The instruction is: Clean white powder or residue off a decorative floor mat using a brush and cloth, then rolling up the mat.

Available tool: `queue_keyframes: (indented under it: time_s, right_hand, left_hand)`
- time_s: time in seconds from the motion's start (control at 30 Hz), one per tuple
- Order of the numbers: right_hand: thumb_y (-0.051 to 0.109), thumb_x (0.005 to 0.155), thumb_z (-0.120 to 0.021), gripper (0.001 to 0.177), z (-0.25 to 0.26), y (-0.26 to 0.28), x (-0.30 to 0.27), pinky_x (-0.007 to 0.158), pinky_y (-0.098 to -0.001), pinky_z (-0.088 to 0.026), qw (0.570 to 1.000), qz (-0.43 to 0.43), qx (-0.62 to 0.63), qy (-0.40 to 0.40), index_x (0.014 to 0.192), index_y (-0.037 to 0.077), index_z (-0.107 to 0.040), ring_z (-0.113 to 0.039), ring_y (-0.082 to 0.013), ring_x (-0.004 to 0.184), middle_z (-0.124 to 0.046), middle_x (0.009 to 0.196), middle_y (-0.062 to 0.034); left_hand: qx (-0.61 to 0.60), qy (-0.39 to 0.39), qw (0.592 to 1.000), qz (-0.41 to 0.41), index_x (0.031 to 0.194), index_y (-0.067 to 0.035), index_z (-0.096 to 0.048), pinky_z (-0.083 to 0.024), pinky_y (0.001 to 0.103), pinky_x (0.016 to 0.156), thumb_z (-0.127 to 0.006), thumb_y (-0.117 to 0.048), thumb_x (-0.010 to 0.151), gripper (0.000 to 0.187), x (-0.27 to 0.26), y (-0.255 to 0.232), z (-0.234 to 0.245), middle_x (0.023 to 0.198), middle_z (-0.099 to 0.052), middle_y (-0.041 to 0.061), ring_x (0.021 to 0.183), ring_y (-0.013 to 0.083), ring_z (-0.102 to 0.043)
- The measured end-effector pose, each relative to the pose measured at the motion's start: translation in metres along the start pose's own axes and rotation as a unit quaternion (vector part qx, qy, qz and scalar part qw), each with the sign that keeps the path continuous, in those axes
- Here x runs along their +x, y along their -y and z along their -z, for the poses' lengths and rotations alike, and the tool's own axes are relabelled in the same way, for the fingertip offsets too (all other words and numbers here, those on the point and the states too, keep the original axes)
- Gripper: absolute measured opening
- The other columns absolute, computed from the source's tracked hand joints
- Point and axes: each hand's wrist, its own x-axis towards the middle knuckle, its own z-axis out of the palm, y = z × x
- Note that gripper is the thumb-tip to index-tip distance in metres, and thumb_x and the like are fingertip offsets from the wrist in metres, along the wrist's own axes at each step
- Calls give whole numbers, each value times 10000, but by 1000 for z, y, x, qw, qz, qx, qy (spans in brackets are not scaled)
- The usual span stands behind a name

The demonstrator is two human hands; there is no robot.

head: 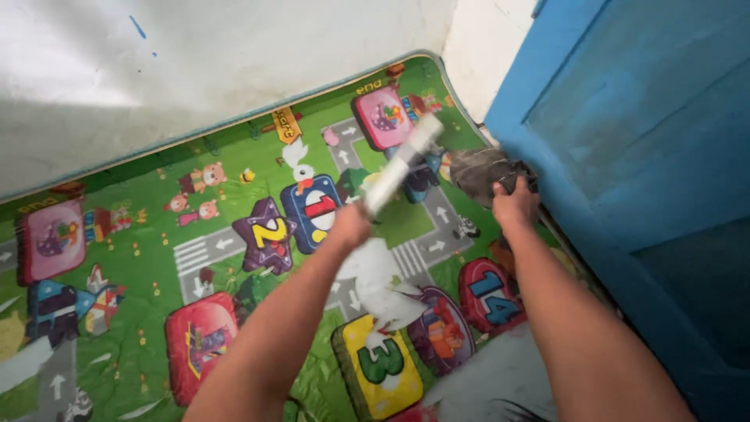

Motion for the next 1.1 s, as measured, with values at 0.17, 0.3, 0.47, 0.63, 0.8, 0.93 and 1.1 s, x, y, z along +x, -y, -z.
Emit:
queue_keyframes:
  time_s: [0.17, 0.3, 0.47, 0.63, 0.8, 0.93, 1.1]
  right_hand:
    - [471, 883, -750, 706, 3, -21, 22, 1079, -557, -395, 999, 37, -26, -2, 1484, 192, -507, -491, -494, 1290, -540, 1392, -304]
    - [465, 902, -699, 688, 44, 5, -6, 1101, -526, -426, 999, -39, -3, 30, 1518, 229, -505, -531, -469, 1298, -543, 1417, -303]
    - [456, 883, -725, 705, 35, -41, 17, 1063, -535, -415, 998, -8, -57, 19, 1485, 171, -496, -497, -476, 1303, -555, 1408, -263]
    - [462, 911, -718, 698, 40, -67, 29, 1093, -500, -450, 996, -27, -76, 44, 1501, 146, -520, -549, -470, 1305, -577, 1422, -283]
    - [446, 881, -740, 669, 57, -71, 15, 1098, -474, -481, 977, -28, -134, 161, 1463, 161, -574, -578, -415, 1322, -603, 1445, -214]
    - [498, 895, -715, 718, 68, -85, 19, 1059, -547, -396, 962, -46, -209, 169, 1484, 193, -442, -419, -425, 1352, -452, 1495, -151]
    - [508, 873, -727, 715, 75, -115, 27, 1074, -492, -477, 961, -69, -217, 157, 1476, 185, -523, -555, -437, 1300, -558, 1463, -193]
  left_hand:
    - [-104, -130, 978, 123, 1125, 7, -655, -585, 526, 790, -644, -96, 814, 328, 13, -39, 5, 960, -716, 280, 915, 431, -728]
    - [-149, -73, 985, 39, 1063, 25, -663, -581, 489, 682, -657, -33, 706, 362, -12, -49, -129, 857, -716, 238, 809, 379, -727]
    - [-156, 46, 985, 60, 1038, 12, -698, -583, 486, 660, -612, -122, 835, 258, -19, -110, -28, 842, -728, 235, 741, 362, -745]
    - [-115, -190, 972, 79, 1002, 28, -743, -590, 491, 671, -658, -154, 844, 255, 85, -44, -27, 862, -743, 252, 763, 383, -738]
    - [-94, -19, 989, 112, 1108, 19, -639, -617, 524, 547, -590, -97, 850, 287, 38, -97, -37, 818, -704, 259, 637, 393, -748]
    - [-191, 147, 966, 88, 1037, 0, -693, -578, 517, 574, -550, -230, 973, 279, 17, -135, 14, 755, -713, 270, 599, 405, -706]
    - [-146, -28, 982, 121, 1005, 42, -711, -601, 461, 532, -646, -133, 870, 231, 71, -117, 27, 755, -728, 218, 587, 330, -738]
